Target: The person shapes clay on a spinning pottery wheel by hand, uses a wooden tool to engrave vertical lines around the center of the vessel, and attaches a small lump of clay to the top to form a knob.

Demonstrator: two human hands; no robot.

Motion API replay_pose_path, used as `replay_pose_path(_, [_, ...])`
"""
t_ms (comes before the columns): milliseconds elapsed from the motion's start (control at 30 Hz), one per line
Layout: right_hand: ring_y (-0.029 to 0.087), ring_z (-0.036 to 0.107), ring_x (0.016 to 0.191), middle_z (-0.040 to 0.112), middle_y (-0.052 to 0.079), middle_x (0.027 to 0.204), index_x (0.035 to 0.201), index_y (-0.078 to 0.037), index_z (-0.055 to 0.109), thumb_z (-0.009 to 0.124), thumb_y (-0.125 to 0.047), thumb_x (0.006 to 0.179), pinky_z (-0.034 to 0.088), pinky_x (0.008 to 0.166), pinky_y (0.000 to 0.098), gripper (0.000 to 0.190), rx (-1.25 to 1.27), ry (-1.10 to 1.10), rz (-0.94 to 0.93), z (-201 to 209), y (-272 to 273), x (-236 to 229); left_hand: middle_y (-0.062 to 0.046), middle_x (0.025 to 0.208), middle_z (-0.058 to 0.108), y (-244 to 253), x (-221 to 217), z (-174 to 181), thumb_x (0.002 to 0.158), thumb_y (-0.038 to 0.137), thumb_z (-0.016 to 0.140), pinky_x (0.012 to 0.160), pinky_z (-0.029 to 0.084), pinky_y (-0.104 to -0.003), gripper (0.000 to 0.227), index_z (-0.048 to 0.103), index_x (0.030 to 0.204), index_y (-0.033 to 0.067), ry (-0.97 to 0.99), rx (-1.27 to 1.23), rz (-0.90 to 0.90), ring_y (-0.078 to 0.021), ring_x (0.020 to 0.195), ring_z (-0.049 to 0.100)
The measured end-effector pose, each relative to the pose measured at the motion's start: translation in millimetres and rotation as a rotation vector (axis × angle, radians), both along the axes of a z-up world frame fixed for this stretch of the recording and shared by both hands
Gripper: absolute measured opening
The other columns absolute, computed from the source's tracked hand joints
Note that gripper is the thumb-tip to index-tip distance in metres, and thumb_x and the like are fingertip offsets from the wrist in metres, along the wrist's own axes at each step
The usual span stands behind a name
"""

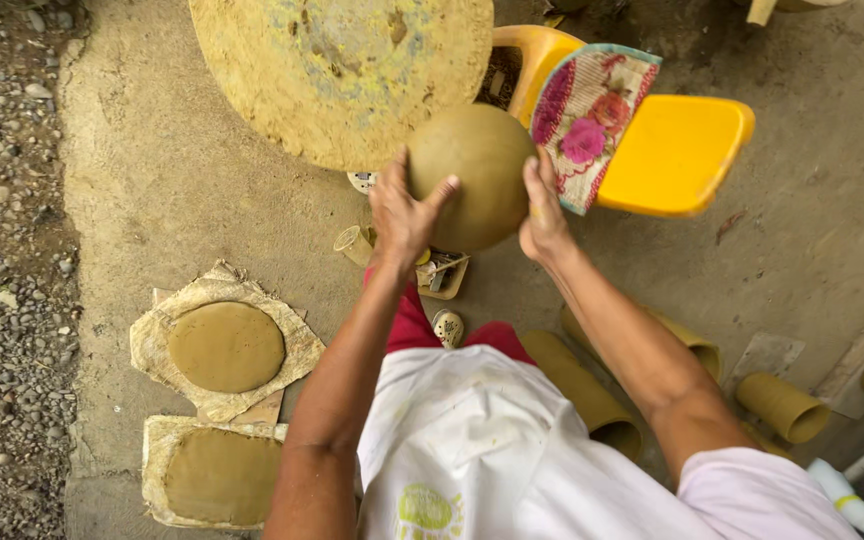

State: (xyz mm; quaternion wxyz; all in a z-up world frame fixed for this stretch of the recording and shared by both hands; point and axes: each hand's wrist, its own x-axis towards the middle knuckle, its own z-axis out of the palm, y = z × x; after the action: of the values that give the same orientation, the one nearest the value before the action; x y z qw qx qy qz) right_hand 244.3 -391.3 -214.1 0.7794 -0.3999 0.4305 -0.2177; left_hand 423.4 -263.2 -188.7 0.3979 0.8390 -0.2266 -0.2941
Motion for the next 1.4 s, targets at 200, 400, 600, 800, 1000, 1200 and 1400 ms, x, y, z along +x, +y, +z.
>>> replay_pose_path(200, [0.034,0.029,0.155,0.027,0.019,0.168,0.164,-0.014,0.017,0.047,-0.055,0.105,0.032,0.122,0.05,0.078,0.001,0.145,0.132,-162.7,-121.2,206.7,-0.02,0.142,0.058,-87.9,179.1,-134.0,0.07,0.045,0.09,0.105,0.053,-0.042,0.097,0.048,0.148,0.0051,0.256,-0.052,0.314,-0.0341,0.126,0.064])
replay_pose_path(400, [0.037,0.016,0.156,0.011,0.017,0.171,0.165,-0.022,0.02,0.043,-0.064,0.1,0.023,0.12,0.054,0.081,-0.081,0.455,0.249,-256.0,-152.2,304.3,-0.02,0.156,0.047,-121.5,255.8,-232.0,0.091,0.058,0.07,0.122,0.04,-0.048,0.087,0.04,0.154,0.0059,0.259,0.088,0.394,-0.0362,0.145,0.047])
replay_pose_path(600, [0.036,0.017,0.159,0.018,0.017,0.171,0.164,-0.019,0.024,0.05,-0.058,0.104,0.021,0.127,0.0501,0.076,-0.14,0.501,0.253,-248.3,-155.7,310.1,-0.029,0.166,0.009,-143.8,236.6,-271.2,0.104,0.061,0.054,0.123,0.012,-0.061,0.096,0.003,0.163,0.0055,0.139,0.385,0.259,-0.0473,0.154,0.012])
replay_pose_path(800, [0.034,0.014,0.158,0.014,0.015,0.17,0.163,-0.02,0.023,0.052,-0.055,0.101,0.02,0.125,0.0476,0.076,-0.053,0.515,0.247,-244.3,-152.6,307.4,-0.028,0.166,0.009,-134.9,236.5,-271.1,0.102,0.061,0.056,0.125,0.01,-0.059,0.1,0.002,0.162,0.0029,0.197,0.416,0.239,-0.0463,0.155,0.01])
replay_pose_path(1000, [0.033,0.023,0.155,0.02,0.016,0.169,0.164,-0.019,0.024,0.054,-0.054,0.102,0.024,0.125,0.0465,0.077,-0.023,0.456,0.22,-249.2,-149.6,302.4,-0.028,0.166,0.012,-140.2,235.4,-255.2,0.095,0.062,0.062,0.124,0.016,-0.058,0.104,0.005,0.163,0.0067,0.234,0.402,0.295,-0.0456,0.154,0.013])
replay_pose_path(1200, [0.03,0.024,0.152,0.021,0.013,0.168,0.163,-0.021,0.018,0.053,-0.053,0.1,0.025,0.122,0.0455,0.079,0.083,0.343,0.245,-251.3,-150.8,288.5,-0.024,0.165,0.014,-147.2,236.3,-230.8,0.091,0.062,0.065,0.119,0.017,-0.06,0.104,0.008,0.161,0.0108,0.292,0.456,0.343,-0.0448,0.152,0.015])
replay_pose_path(1400, [0.027,0.022,0.154,0.022,0.012,0.168,0.163,-0.019,0.013,0.043,-0.055,0.105,0.021,0.123,0.0417,0.074,-0.089,0.424,0.56,-254.2,-181.7,283.8,-0.023,0.16,0.029,-156.9,216.7,-225.7,0.091,0.062,0.065,0.12,0.023,-0.06,0.097,0.022,0.16,0.0076,0.06,0.381,0.502,-0.0442,0.148,0.027])
